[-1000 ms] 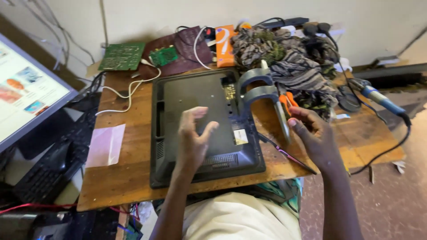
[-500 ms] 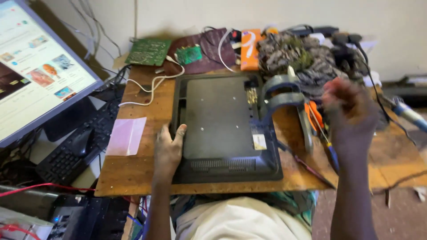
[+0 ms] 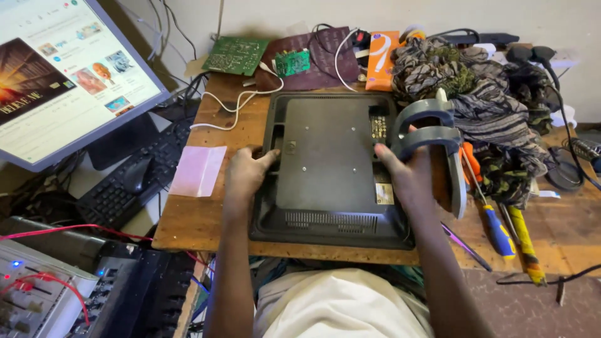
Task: The person is reassembling a computer monitor by screwing the back panel and stand into place, then cleaning it with a cloth.
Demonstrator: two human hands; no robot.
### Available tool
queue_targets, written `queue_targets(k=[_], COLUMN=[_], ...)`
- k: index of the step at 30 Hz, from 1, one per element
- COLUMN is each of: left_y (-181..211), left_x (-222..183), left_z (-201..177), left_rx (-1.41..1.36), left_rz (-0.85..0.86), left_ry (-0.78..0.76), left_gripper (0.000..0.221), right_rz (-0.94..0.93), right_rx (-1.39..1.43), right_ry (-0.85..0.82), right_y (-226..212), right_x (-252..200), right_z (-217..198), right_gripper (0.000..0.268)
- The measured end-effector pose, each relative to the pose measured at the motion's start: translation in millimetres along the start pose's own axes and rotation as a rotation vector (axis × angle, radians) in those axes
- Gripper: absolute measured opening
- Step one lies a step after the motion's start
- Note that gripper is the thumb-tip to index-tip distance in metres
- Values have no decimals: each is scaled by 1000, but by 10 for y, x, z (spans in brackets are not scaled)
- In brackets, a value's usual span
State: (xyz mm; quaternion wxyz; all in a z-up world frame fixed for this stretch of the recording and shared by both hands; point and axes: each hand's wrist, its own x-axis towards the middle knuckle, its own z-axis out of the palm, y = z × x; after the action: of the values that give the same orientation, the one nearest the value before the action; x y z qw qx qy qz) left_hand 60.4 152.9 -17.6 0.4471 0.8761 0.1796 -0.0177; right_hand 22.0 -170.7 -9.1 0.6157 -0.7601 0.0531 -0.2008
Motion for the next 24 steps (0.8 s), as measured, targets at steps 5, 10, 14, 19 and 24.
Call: queue_targets(k=[5,10,14,19,24], left_y=[-24,102,69,-319,-245], left_x=[-5,-261,-235,179,-98], left_z=[71,14,16,-13,-632], left_rx=[53,-1,-74,-352,-925], left_rz=[65,101,171,183,249], left_ry=[15,2,15,-61,-286], left_gripper=[55,45,43,45,73], right_rz=[28,27,51,54,14], right_rx=[277,377,372,410,546], right_ry=[63,136,219,273,314], right_y=[279,591,668,210,130], right_x=[304,461,513,298,389], right_z=[315,385,431,487,469], right_gripper=[52,48,59,62,63])
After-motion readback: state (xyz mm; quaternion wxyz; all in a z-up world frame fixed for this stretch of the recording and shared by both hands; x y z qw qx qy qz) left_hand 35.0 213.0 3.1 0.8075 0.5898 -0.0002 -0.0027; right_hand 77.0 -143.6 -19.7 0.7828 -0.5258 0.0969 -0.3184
